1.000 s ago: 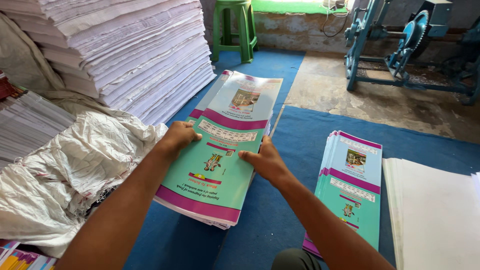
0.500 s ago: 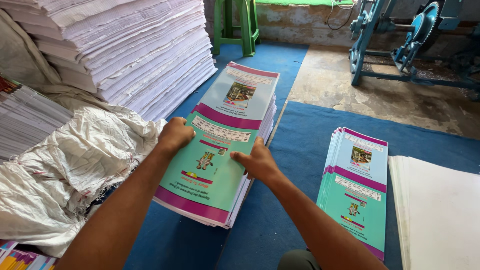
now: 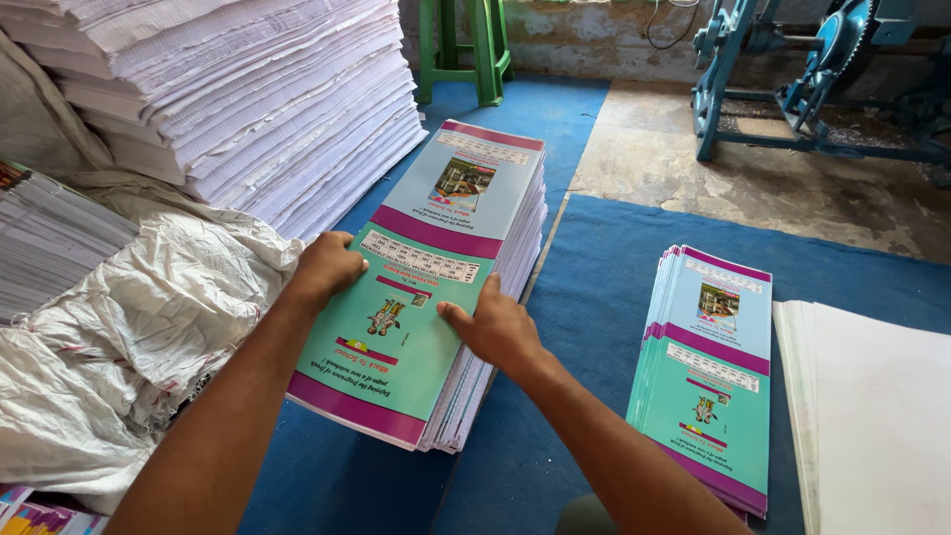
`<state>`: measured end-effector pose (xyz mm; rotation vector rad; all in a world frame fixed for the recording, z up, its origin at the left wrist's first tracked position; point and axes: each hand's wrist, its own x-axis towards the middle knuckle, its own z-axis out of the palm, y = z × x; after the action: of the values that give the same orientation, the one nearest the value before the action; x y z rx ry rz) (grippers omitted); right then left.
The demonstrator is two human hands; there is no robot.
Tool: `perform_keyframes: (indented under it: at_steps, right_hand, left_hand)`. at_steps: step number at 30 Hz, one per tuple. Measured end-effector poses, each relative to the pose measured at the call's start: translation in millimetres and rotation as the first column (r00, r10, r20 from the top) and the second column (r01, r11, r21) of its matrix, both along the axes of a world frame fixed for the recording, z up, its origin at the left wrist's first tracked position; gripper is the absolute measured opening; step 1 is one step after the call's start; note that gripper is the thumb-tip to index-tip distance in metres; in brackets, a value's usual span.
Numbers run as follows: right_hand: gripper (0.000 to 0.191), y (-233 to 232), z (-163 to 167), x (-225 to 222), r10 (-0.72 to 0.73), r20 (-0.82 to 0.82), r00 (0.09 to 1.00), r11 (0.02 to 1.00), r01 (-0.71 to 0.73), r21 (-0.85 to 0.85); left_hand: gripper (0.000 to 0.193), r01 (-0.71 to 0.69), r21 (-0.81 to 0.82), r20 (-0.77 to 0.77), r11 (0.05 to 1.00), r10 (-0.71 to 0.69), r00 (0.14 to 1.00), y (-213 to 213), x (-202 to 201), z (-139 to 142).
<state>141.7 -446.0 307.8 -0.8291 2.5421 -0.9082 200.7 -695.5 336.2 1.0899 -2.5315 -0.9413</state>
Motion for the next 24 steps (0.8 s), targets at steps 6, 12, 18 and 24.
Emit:
perform_keyframes:
  at_steps: [6, 12, 18, 24]
  right_hand:
    - [0.109, -8, -14, -2, 0.093, -0.082, 0.992, 0.992, -0.085, 0.092]
    - [0.107, -12, -16, -10, 0.092, -0.018, 0.996, 0.99, -0.09, 0.113]
    - [0.109, -13, -24, -7, 0.115, -0.059, 0.992, 0.992, -0.112, 0.057]
    - [0.109, -18, -31, -5, 0.095, -0.03, 0.995, 0.995, -0.094, 0.04]
  left_hand:
    - [0.042, 0.028, -0.042, -0.044, 0.999, -0.03, 0.999, -2, -4, -4]
    - [0.064, 0.083, 0.017, -0.089, 0.996, -0.082, 0.993, -11, -10, -10]
    - [0.071, 0.173, 0.197, -0.06, 0.965, -0.164, 0.985, -15, -8, -12]
    - [0.069, 0.168, 0.219, 0.001, 0.961, -0.172, 0.985, -18, -2, -10]
